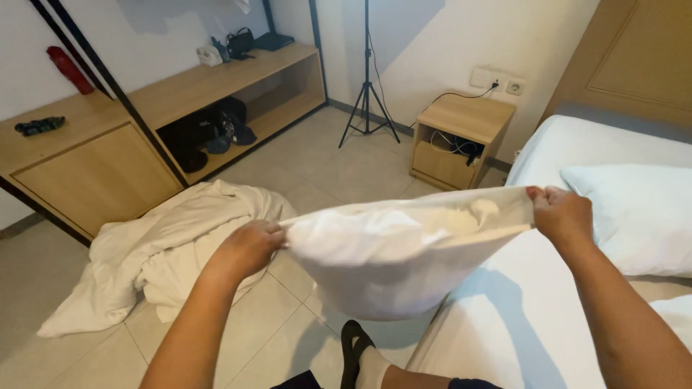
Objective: Changing a pillowcase on a pillow in a hotel room.
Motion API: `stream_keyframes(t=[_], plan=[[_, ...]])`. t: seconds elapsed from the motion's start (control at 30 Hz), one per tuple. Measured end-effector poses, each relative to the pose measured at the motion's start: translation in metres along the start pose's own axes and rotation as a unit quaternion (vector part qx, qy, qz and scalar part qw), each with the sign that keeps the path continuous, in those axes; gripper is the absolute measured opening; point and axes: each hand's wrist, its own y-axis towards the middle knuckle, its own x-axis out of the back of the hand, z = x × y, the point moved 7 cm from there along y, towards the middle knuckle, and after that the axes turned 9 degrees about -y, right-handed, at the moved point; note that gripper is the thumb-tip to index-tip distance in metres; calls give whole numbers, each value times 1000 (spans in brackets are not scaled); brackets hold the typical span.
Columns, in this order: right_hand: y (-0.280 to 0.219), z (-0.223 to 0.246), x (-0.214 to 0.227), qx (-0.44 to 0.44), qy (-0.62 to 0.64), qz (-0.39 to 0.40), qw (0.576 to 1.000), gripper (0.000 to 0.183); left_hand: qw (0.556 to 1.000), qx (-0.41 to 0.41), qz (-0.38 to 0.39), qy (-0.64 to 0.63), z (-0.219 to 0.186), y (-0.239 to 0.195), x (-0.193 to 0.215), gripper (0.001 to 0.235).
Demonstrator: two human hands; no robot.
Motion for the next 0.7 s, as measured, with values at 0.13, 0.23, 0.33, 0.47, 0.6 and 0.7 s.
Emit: stream_keyframes(t=[0.13, 0.23, 0.33, 0.47, 0.6, 0.7], plan=[[-8, -30, -47, -32, 16, -43, 998, 52, 981, 17, -172, -93, -13, 1, 21, 24], [-21, -41, -17, -43, 27, -82, 995, 47, 992, 5, -118, -37, -8, 0, 24, 18], [-27, -41, 27, -41, 42, -11, 998, 37, 998, 2, -46, 47, -19, -2, 23, 10], [-42, -69, 61, -57, 94, -117, 987, 43, 966, -92, -223, -92, -86, -10, 63, 17], [-71, -83, 82, -9, -41, -126, 991, 40, 966, -184, -178, -48, -152, -17, 69, 23], [-126, 7, 91, 263, 32, -147, 953, 22, 963, -214, -160, -43, -163, -20, 46, 17]])
